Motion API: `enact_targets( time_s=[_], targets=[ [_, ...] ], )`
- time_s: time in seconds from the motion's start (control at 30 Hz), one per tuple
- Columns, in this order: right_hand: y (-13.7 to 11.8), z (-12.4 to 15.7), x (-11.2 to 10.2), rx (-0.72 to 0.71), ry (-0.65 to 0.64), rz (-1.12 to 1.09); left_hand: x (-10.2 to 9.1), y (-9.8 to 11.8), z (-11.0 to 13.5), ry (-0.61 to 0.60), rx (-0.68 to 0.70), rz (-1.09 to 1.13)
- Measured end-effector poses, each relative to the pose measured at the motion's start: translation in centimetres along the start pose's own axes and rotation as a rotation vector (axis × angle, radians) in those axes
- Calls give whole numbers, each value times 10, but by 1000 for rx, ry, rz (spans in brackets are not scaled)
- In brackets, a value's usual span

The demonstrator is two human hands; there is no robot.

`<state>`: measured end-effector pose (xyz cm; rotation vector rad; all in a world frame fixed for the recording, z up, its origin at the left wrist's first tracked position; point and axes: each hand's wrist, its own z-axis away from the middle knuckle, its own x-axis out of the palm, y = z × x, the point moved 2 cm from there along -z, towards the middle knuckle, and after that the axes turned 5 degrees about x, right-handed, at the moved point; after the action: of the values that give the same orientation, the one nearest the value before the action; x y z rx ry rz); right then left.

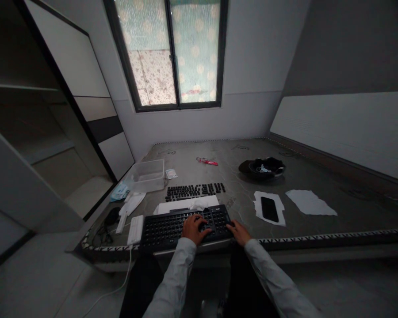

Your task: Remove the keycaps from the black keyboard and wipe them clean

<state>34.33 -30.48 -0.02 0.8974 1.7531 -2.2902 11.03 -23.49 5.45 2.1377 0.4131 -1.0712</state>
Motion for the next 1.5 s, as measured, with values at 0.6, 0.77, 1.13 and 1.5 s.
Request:
enact_targets(
  time_s=[0.6, 0.77, 1.13, 1.5],
  targets=[
    [-4, 12, -18, 96, 255, 75, 2, 0, 2, 8, 1, -18],
    [-5, 15, -19, 175, 238, 79, 2, -1, 2, 9, 0, -18],
    [-7, 17, -25, 178, 204, 79, 2, -1, 2, 13, 7, -11],
    [-17, 12, -25, 165, 185, 169, 0, 1, 2, 13, 7, -15]
  ],
)
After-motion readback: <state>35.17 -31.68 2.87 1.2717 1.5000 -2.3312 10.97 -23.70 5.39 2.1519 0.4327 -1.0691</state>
